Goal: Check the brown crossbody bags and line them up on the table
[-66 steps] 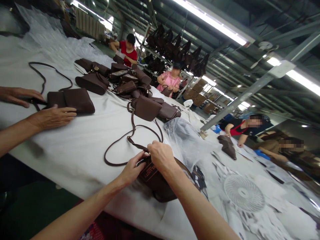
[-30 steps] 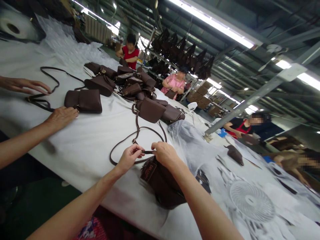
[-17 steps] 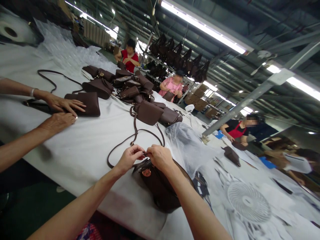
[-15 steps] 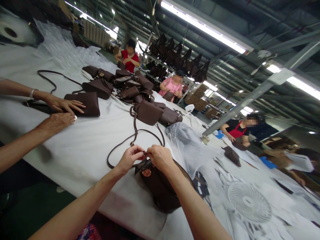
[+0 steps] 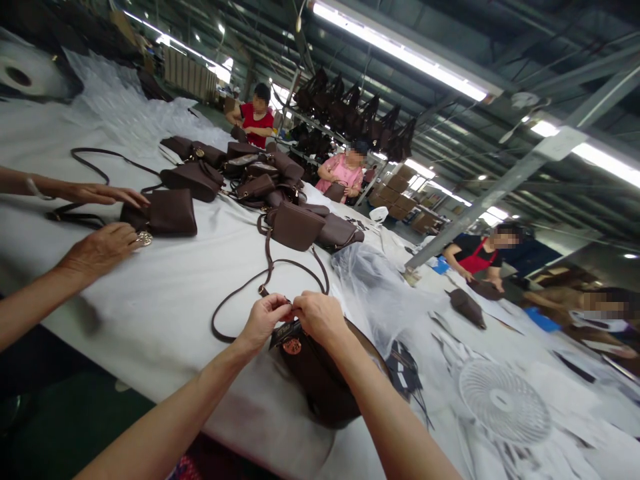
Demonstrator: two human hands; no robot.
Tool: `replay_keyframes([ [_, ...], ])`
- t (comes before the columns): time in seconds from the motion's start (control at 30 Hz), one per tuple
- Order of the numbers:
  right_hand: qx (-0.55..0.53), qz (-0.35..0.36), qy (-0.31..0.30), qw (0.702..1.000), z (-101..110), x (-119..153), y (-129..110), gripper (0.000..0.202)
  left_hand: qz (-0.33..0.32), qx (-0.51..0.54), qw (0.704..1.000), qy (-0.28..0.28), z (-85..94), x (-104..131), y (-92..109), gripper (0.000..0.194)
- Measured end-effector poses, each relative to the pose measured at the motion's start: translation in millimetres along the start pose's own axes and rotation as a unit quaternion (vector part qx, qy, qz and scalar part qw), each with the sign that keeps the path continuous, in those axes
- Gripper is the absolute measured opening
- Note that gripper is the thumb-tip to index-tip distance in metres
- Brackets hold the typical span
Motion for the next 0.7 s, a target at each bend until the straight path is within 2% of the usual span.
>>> replay_keyframes([
  [0.3,-0.05,-0.017,0.044,0.998,-1.8,0.8,2.6,0.026,-0.008,-0.018,1.0,-0.009,0.6,-2.5,-2.1,0.01],
  [0.53,0.031,-0.046,0.041,0.998,-5.7,-1.6,0.4,0.02,-0.009,-0.007,0.999,-0.031,-1.3,3.8,3.2,0.008],
  [0.6,0.045,-0.058,0.038,0.997,-5.6,-2.9,0.9,0.019,0.011,0.037,0.998,-0.047,-0.9,5.2,5.0,0.008],
  [0.7,0.057,-0.063,0.04,0.996,-5.8,-1.8,1.6,0.02,0.076,0.173,0.98,-0.066,2.2,3.3,2.9,0.012],
])
Point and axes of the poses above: each hand's wrist, its own x-axis away from the middle knuckle, its own z-axis out of the back of the hand, y = z × x, the point moved 2 cm from there along -x, towards the middle knuckle, and after that the axes turned 13 degrees about x, right-handed, at the moved point
